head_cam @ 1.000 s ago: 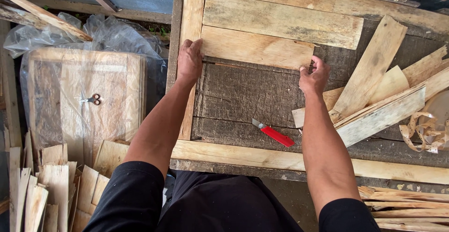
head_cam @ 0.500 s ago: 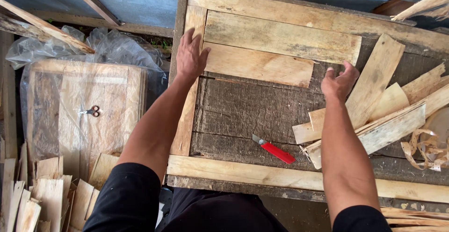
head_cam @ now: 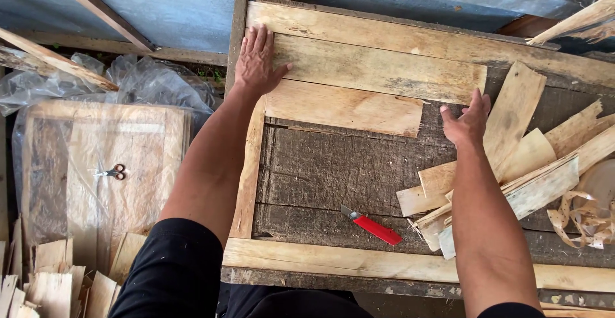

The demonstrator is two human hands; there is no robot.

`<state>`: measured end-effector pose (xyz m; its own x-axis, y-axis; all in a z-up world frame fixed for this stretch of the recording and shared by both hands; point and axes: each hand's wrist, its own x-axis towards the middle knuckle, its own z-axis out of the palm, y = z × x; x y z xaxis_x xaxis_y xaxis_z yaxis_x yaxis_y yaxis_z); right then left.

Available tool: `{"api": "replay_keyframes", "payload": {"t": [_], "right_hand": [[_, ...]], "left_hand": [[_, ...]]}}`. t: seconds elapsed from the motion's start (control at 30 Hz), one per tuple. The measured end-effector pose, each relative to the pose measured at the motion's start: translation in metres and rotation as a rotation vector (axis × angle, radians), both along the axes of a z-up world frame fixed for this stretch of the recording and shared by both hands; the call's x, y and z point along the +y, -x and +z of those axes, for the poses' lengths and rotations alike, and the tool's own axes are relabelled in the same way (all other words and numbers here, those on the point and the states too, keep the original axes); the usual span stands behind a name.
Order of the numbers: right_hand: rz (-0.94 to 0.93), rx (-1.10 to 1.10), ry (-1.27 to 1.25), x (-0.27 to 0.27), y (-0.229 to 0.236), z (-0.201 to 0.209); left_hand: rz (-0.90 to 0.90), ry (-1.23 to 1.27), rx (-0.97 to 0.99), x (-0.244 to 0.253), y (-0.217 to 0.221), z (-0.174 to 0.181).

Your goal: Trimming and fitting thin wood strips into a wooden frame using a utility knife.

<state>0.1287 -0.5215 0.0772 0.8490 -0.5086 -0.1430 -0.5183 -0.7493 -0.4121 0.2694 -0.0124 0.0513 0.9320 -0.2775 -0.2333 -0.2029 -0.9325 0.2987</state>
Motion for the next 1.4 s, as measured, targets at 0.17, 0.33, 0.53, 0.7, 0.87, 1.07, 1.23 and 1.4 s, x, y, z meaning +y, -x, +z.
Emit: {"api": "replay_keyframes", "payload": {"t": [0.17, 0.33, 0.53, 0.7, 0.87, 1.07, 1.23, 1.4], "right_hand": [[-0.039, 0.031, -0.040, -0.010, -0.008, -0.003], [-0.053, 0.025, -0.082, -0.014, -0.010, -0.006], [-0.044, 0.026, -0.094, -0.014, -0.011, -0.004], [-0.037, 0.105, -0.049, -0.002, -0.011, 0.010], [-0.026, 0.104, -0.021, -0.005, -0.009, 0.003], [0.034, 0.047, 0.035, -0.027, -0.006, -0.021], [0.017, 0.052, 0.015, -0.010, -0.005, -0.004], [0.026, 0.098, 0.060, -0.016, -0.005, -0.014]], "left_hand": [[-0.040, 0.004, -0.048, 0.005, 0.003, -0.007], [-0.067, 0.028, -0.069, 0.007, 0.010, -0.002], [-0.065, 0.043, -0.107, 0.010, 0.006, -0.017], [-0.053, 0.045, -0.082, 0.010, 0.003, -0.021], [-0.068, 0.001, -0.048, 0.009, 0.005, -0.012], [-0.071, 0.057, -0.080, 0.008, 0.010, -0.001], [-0.076, 0.106, -0.113, 0.010, 0.011, -0.006], [-0.070, 0.100, -0.118, 0.008, 0.013, -0.004]]}}
